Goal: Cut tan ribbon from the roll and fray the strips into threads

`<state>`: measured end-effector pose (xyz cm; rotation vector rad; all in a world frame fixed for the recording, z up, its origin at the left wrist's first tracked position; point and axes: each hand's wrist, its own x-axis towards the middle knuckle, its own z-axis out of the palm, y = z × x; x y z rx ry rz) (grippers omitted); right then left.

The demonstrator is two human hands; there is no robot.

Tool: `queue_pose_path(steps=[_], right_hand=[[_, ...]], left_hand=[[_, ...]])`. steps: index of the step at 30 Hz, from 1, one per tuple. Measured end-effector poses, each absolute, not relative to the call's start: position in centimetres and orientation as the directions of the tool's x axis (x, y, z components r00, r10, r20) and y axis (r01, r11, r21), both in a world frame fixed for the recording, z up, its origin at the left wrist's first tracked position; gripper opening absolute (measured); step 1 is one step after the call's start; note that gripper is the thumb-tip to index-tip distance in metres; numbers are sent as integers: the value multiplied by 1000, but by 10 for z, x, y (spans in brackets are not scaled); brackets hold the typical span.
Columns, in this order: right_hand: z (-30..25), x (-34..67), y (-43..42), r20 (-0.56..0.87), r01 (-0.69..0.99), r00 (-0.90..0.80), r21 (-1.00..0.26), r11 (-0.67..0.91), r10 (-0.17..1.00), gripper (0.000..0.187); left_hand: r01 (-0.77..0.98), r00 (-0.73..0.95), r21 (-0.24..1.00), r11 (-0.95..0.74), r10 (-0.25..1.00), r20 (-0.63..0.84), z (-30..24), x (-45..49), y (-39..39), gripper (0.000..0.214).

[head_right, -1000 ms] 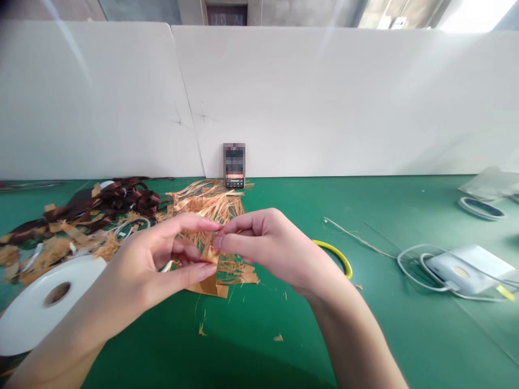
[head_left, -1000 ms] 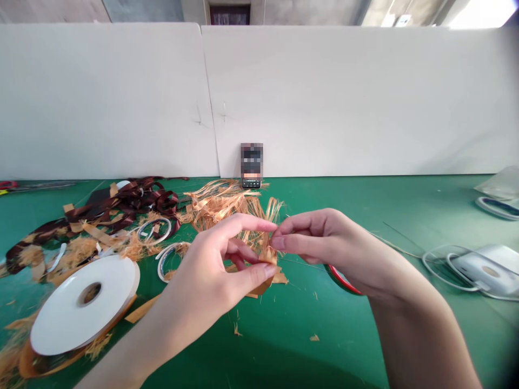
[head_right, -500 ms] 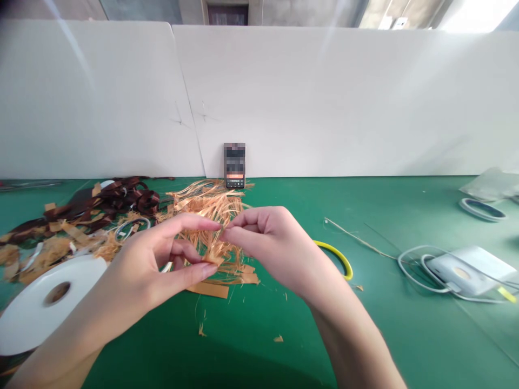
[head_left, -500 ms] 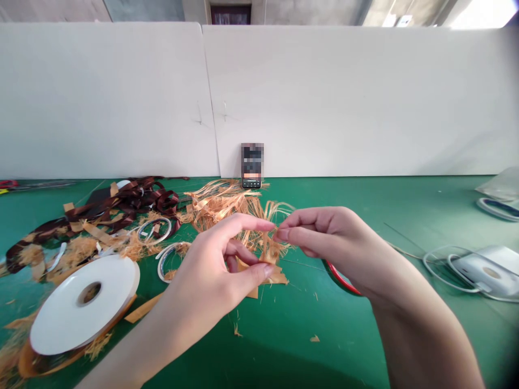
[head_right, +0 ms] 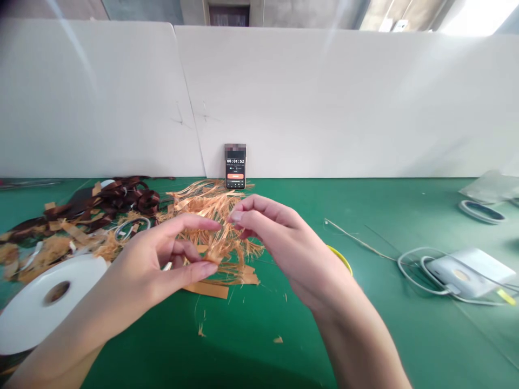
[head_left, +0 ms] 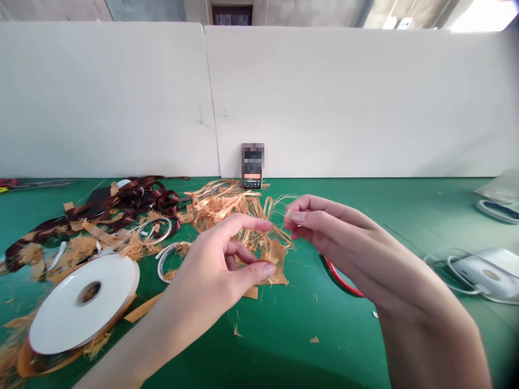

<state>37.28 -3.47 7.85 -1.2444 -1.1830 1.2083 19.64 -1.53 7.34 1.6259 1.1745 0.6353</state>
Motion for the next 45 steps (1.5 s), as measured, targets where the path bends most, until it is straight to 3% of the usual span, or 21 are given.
queue_pose_path(steps=[3, 6, 10, 15, 19, 24, 30, 36, 45], right_hand=[[79, 372, -35, -2, -249, -12, -969, -5, 1000, 15], [81, 374, -34, -16, -350, -15, -937, -21, 1000, 17], [85, 377, -34, -96, -187, -73, -976, -108, 993, 13], [82, 378, -32, -40, 175, 87, -983, -55, 995, 19], [79, 382, -30, -90, 358, -42, -931, -69, 995, 27], [75, 383, -29, -182, 392, -201, -915, -91, 962, 27], [77, 379, -29, -175, 304, -246, -948, -95, 953, 23], [80, 383, -28, -95, 281, -196, -959, -37, 976, 28], [82, 383, -31, -78, 427, -58, -903, -46, 995, 36]], left_hand=[[368, 428, 928, -56, 896, -116, 71, 195, -13, 41], [366, 480, 929, -56, 866, -137, 68, 194, -11, 45], [368, 471, 927, -73, 874, -117, 70, 195, -12, 41], [323, 404, 943, -79, 913, -61, 74, 196, -17, 41], [289, 416, 955, -66, 907, -63, 72, 195, -16, 43], [298, 460, 951, -87, 886, -63, 71, 193, -14, 39], [304, 508, 947, -105, 859, -68, 71, 190, -13, 39], [254, 435, 963, -91, 900, -30, 70, 193, -8, 29], [148, 365, 989, -6, 930, -49, 67, 193, -4, 24]])
